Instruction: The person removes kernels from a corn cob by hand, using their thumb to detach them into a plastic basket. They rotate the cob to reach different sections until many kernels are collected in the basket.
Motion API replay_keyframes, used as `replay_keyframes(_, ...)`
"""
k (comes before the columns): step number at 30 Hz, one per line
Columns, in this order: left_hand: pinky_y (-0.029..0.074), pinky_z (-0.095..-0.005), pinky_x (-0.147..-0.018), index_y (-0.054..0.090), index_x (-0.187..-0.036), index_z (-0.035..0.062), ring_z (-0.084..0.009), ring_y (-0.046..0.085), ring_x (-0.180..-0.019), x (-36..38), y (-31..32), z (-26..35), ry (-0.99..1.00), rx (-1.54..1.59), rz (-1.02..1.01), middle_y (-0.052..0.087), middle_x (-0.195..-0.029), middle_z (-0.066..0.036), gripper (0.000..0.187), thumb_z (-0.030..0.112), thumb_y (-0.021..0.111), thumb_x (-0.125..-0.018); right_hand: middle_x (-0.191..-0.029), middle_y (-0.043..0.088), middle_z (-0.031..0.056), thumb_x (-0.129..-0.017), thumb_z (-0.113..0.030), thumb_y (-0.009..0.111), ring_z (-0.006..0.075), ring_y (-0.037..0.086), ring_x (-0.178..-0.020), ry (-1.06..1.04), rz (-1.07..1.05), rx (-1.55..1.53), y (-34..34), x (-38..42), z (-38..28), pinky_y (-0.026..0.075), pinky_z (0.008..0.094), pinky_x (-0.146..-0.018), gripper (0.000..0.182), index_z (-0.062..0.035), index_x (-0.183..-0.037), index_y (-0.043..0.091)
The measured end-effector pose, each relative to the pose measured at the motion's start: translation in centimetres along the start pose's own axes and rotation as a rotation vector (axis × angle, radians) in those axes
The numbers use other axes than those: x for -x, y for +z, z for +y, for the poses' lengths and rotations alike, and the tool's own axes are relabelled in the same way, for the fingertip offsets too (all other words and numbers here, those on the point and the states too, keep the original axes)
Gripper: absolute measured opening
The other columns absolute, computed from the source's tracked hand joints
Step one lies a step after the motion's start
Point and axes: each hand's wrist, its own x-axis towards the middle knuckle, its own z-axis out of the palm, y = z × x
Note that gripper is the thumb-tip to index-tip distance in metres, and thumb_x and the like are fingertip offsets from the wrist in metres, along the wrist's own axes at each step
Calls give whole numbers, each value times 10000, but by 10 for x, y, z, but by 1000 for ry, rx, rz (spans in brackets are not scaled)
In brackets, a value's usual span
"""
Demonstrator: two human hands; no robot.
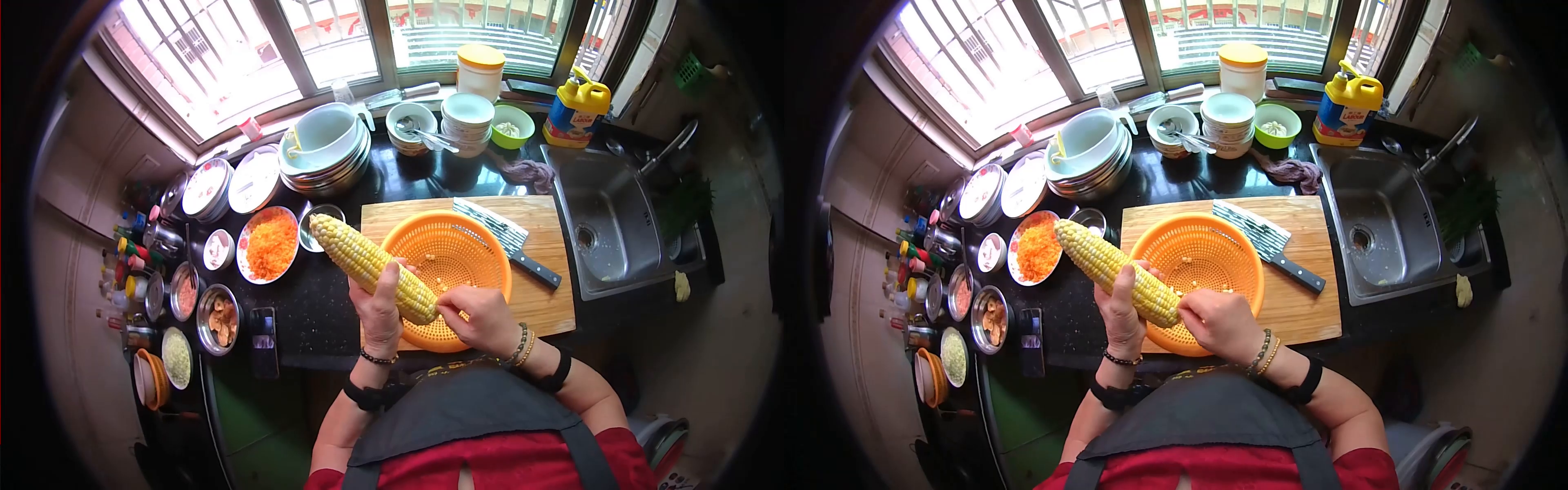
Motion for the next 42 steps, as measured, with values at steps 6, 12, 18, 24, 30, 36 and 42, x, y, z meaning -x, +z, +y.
replay_keyframes(6,535,-334,-671,479,-994,1,-190,607,-716,1,0,0,32,-67,14,585,-835,-110,244,182,569,-858,-708,584,117,-755,-58,595,222,608,-604,122,0,-203,-2,6,1,478,281,-556,41,-25,-768,574)
replay_keyframes(12,538,-336,-674,470,-995,7,-184,603,-723,0,2,-2,31,-51,57,580,-844,-110,251,194,569,-860,-834,611,76,-794,-20,573,118,615,-694,200,0,-636,0,10,7,504,241,-639,24,-2,-803,560)
replay_keyframes(18,533,-319,-652,429,-1072,6,-202,620,-710,-2,5,-3,-19,53,106,575,-862,-119,291,119,576,-847,-841,600,68,-877,-35,505,111,608,-716,427,-258,-1060,-4,10,10,523,242,-677,40,1,-891,518)
replay_keyframes(24,531,-360,-658,446,-1024,10,-213,602,-717,-8,4,-2,2,22,145,568,-838,-120,319,253,568,-859,-814,590,57,-912,-67,468,120,617,-708,691,-273,-910,0,4,26,521,230,-665,92,11,-945,506)
replay_keyframes(30,523,-348,-649,437,-1020,-4,-227,598,-705,-12,0,-2,-30,-17,208,565,-834,-136,349,293,542,-870,-787,588,57,-864,13,440,106,596,-690,537,-150,-900,-24,-3,31,521,234,-650,143,20,-948,556)
replay_keyframes(36,517,-357,-674,421,-1046,10,-231,591,-728,-15,-5,-7,-61,39,161,557,-881,-144,357,267,577,-854,-862,619,72,-816,31,505,125,613,-755,370,196,-577,-156,-3,69,507,263,-735,153,20,-931,606)
replay_keyframes(42,515,-361,-695,429,-1049,21,-231,591,-745,-14,6,-8,-45,-6,196,559,-887,-137,351,256,591,-844,-1008,607,117,-842,-86,564,208,638,-848,564,585,-336,-228,58,163,511,288,-753,125,-9,-924,618)
